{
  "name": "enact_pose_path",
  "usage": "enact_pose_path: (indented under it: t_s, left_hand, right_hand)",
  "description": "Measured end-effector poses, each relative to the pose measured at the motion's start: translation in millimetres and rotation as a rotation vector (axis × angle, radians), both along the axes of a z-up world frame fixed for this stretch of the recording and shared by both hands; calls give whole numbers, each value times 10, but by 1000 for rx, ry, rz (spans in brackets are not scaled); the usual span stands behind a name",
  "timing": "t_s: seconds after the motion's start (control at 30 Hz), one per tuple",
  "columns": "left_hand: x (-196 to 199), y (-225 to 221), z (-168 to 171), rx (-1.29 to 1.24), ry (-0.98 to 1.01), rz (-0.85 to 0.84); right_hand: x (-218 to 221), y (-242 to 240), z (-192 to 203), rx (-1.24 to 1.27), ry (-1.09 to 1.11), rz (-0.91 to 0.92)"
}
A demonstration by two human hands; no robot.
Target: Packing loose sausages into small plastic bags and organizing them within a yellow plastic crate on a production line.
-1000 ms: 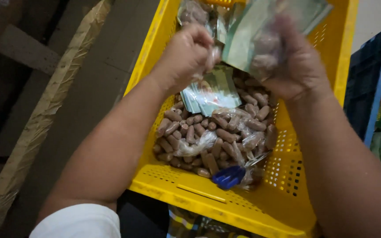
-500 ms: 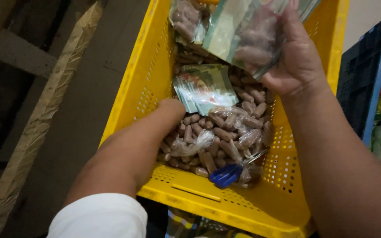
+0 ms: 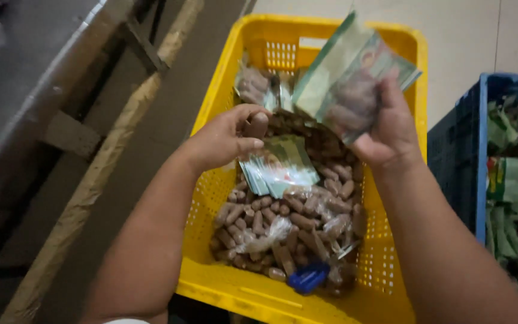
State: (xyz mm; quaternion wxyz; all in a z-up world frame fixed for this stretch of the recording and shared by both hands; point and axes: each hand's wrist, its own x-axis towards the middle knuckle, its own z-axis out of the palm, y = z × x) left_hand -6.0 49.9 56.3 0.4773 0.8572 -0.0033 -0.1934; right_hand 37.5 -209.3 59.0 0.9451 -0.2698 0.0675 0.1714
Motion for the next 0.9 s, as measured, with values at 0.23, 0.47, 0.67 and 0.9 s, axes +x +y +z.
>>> enact_pose_path:
  t_s: [0.23, 0.47, 0.67, 0.9]
  left_hand:
    - [105, 300, -279, -320, -246, 92]
    - [-120, 74, 32, -195, -348, 131]
    - [-45, 26, -208, 82, -447, 92]
    - [-49, -83, -245, 162, -574, 3]
  right_hand:
    - [-54, 75, -50, -226, -67, 193]
    - [-14, 169, -264, -143, -187, 386]
    - [-69, 289, -336, -333, -145, 364]
    - [-152, 350, -580, -437, -130, 447]
